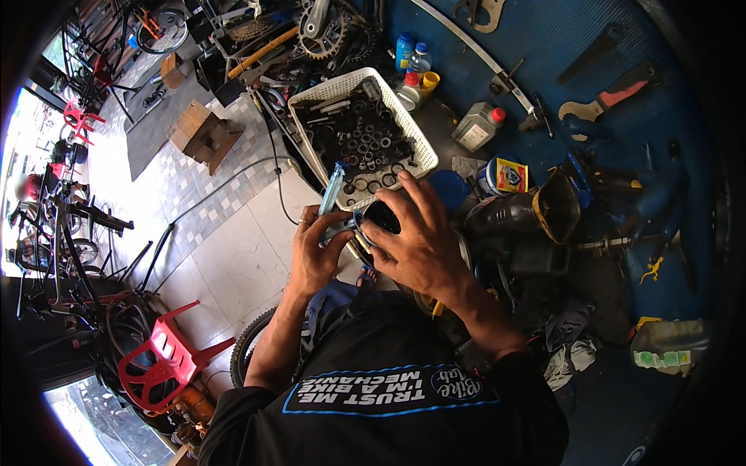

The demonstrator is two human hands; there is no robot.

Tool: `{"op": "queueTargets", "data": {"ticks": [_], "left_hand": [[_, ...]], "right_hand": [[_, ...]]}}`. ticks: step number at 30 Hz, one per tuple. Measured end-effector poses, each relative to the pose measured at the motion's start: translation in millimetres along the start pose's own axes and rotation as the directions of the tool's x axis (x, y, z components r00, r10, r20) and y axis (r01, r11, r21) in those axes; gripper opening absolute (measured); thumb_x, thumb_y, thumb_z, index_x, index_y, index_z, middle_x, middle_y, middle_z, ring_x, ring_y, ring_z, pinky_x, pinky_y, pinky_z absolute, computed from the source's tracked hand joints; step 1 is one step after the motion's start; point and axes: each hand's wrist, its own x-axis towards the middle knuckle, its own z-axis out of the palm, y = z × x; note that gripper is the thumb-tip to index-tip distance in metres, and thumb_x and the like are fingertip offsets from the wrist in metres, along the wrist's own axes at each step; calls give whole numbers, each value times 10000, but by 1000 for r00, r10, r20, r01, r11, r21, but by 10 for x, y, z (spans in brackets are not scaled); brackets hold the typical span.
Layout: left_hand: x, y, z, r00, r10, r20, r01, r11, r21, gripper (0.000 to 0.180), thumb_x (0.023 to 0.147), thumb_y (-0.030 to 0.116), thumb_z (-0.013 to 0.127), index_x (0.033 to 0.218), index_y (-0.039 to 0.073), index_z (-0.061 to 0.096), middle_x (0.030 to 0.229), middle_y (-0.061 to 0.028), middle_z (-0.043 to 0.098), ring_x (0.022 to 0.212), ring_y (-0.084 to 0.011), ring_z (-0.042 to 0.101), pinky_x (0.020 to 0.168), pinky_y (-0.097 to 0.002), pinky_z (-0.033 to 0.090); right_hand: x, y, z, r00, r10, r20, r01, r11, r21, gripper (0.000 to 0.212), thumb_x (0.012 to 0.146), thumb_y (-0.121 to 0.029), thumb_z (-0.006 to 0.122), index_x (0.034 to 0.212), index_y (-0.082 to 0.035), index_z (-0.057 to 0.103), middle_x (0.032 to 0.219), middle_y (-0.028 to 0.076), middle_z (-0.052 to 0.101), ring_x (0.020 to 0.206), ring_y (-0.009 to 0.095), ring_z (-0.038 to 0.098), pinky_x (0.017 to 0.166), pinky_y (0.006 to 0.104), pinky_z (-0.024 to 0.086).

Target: The person picks up a bicycle cable and applies lubricant from a small container using a brush. They repeatedly dip the brush into the container and coat the cable along its length.

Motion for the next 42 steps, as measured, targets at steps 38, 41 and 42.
{"op": "queueTargets", "data": {"ticks": [38,41,42], "left_hand": [[303,-120,-224,1000,-4,21,4,1000,16,319,923,92,823,1227,29,750,1176,-163,651,1046,-326,667,921,-408,535],[271,-174,-229,999,-38,35,38,999,-5,329,932,102,821,1242,30,738,1196,-164,649,1044,-317,667,918,-394,536],[251,-199,-217,998,-38,42,38,999,0,334,933,104,821,1248,30,735,1201,-164,649,1043,-313,667,916,-390,537]], "right_hand": [[-51,678,55,966,81,246,-145,956,255,520,753,-408,892,1241,-245,822,1598,148,444,1587,445,251,1304,581,256],[-238,738,375,938,111,328,-160,979,128,561,747,-468,907,1240,-213,821,1662,180,381,1604,443,226,1308,580,248],[-295,715,490,928,109,356,-151,984,93,553,751,-468,903,1232,-206,823,1671,184,373,1605,443,227,1306,580,252]]}}
